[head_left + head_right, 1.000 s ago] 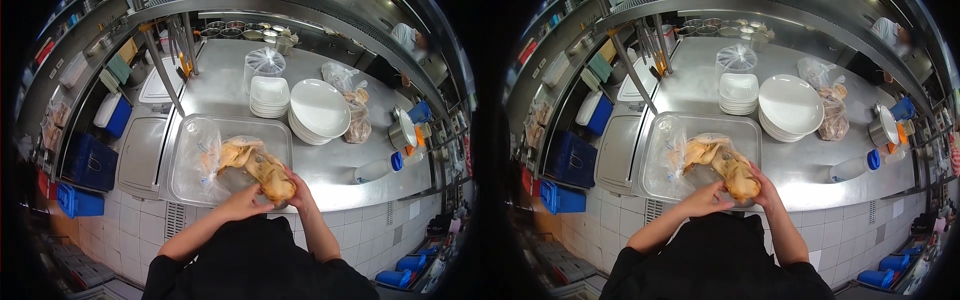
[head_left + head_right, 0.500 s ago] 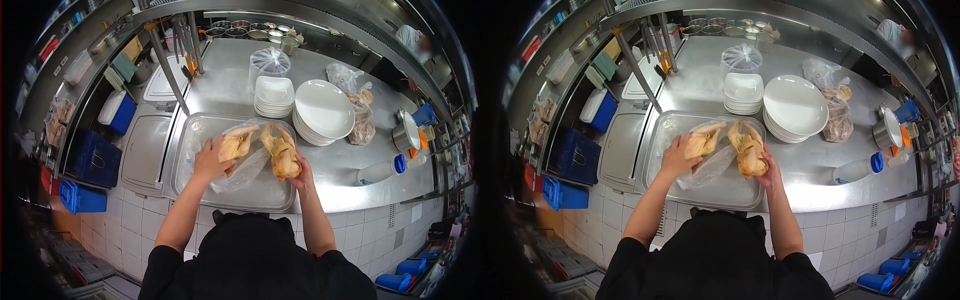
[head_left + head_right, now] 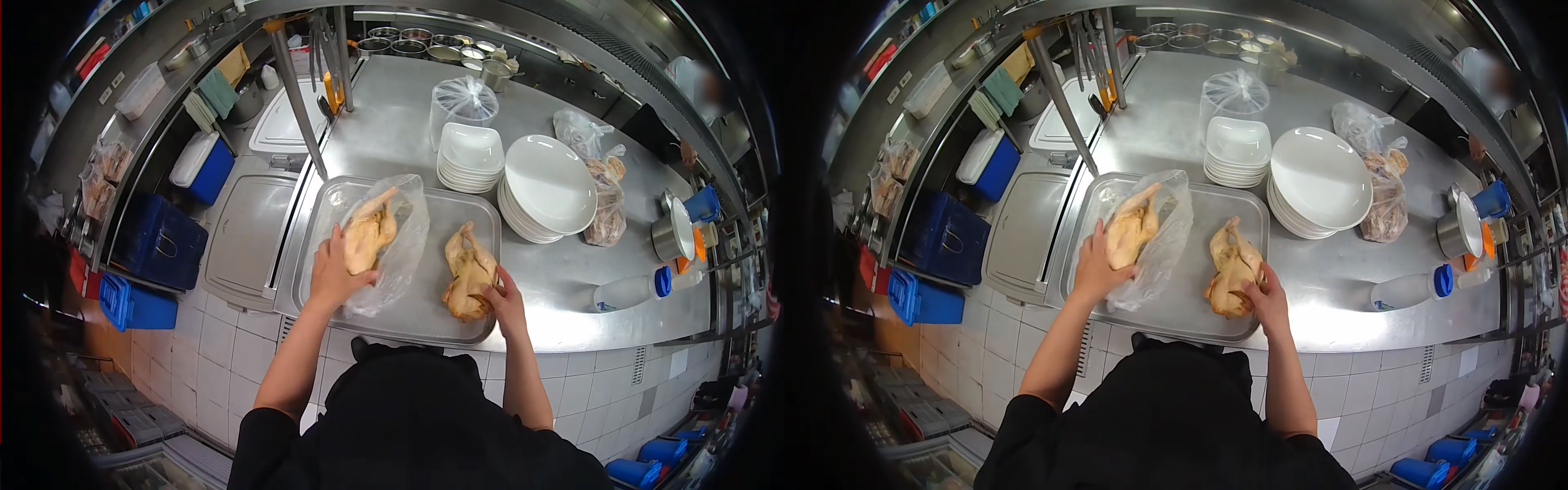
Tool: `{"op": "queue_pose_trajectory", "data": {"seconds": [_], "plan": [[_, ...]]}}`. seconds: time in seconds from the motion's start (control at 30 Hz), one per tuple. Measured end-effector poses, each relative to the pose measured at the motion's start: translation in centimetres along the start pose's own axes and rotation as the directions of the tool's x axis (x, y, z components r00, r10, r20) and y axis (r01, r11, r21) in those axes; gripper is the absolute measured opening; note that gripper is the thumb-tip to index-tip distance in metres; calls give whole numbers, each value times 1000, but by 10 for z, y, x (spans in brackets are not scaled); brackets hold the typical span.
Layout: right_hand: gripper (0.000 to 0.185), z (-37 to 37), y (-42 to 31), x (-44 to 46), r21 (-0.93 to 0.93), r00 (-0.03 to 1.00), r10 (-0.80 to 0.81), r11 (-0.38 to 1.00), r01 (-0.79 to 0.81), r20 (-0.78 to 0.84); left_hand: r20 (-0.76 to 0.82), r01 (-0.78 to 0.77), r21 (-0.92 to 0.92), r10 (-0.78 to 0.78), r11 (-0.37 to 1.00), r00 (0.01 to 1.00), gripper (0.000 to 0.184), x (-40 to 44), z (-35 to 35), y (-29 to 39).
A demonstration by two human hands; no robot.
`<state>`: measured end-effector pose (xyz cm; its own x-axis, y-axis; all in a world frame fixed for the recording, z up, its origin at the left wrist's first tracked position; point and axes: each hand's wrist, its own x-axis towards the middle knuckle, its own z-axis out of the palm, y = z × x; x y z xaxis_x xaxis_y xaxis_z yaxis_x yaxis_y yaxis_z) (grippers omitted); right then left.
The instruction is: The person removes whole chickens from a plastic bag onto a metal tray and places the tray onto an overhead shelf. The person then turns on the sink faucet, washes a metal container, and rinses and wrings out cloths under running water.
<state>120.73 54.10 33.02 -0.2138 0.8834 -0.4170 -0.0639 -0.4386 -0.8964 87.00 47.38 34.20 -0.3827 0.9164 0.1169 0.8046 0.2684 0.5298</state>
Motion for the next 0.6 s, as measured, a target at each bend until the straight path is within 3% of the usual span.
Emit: {"op": "queue_pose_trajectory", "data": {"seconds": [0.03,0.07,0.1,0.13,0.2,0.27,0.3,0.37,0.4,0.43,0.47,0.5,0.57,0.6], "plan": [[68,2,-3,-1,-477,966,-239,863,165,-98,-44,-66,-99,62,993,997,113,-5,5,-7],[63,6,-8,-2,-844,873,-483,493,210,-65,-45,-61,-98,57,993,997,113,-11,8,-12],[52,25,-29,-12,-865,800,-598,428,263,-52,20,-64,-143,67,988,998,113,-16,11,-14],[52,42,-37,-10,-865,801,-597,425,265,-48,84,-63,-190,80,980,993,114,-21,14,-16],[50,80,-44,-4,-327,876,-454,812,483,164,102,-81,-175,100,981,990,108,-26,13,-18],[56,135,-29,12,-35,747,-548,797,603,376,176,-145,-132,167,981,970,99,-26,17,-23],[61,158,-20,16,-89,794,-487,830,550,363,172,-144,-135,166,980,971,99,-27,18,-25],[66,177,-2,27,-138,833,-429,856,499,350,281,18,-264,59,964,958,78,-27,15,-30],[72,179,10,32,-347,851,-442,780,521,283,276,16,-263,59,965,959,78,-25,10,-28],[79,178,21,39,-543,857,-467,672,503,216,376,119,-253,-15,960,927,63,-21,6,-26],[79,178,24,43,-545,857,-465,670,504,221,473,224,-235,-90,946,876,49,-20,5,-23],[85,176,28,46,-562,897,-389,704,435,209,476,233,-237,-97,943,874,49,-19,10,-25],[91,173,29,49,-574,930,-312,732,367,196,446,141,-290,3,947,895,28,-12,28,-34],[90,173,21,53,-519,931,-307,773,366,199,436,133,-289,7,948,900,28,-7,39,-33]]}}
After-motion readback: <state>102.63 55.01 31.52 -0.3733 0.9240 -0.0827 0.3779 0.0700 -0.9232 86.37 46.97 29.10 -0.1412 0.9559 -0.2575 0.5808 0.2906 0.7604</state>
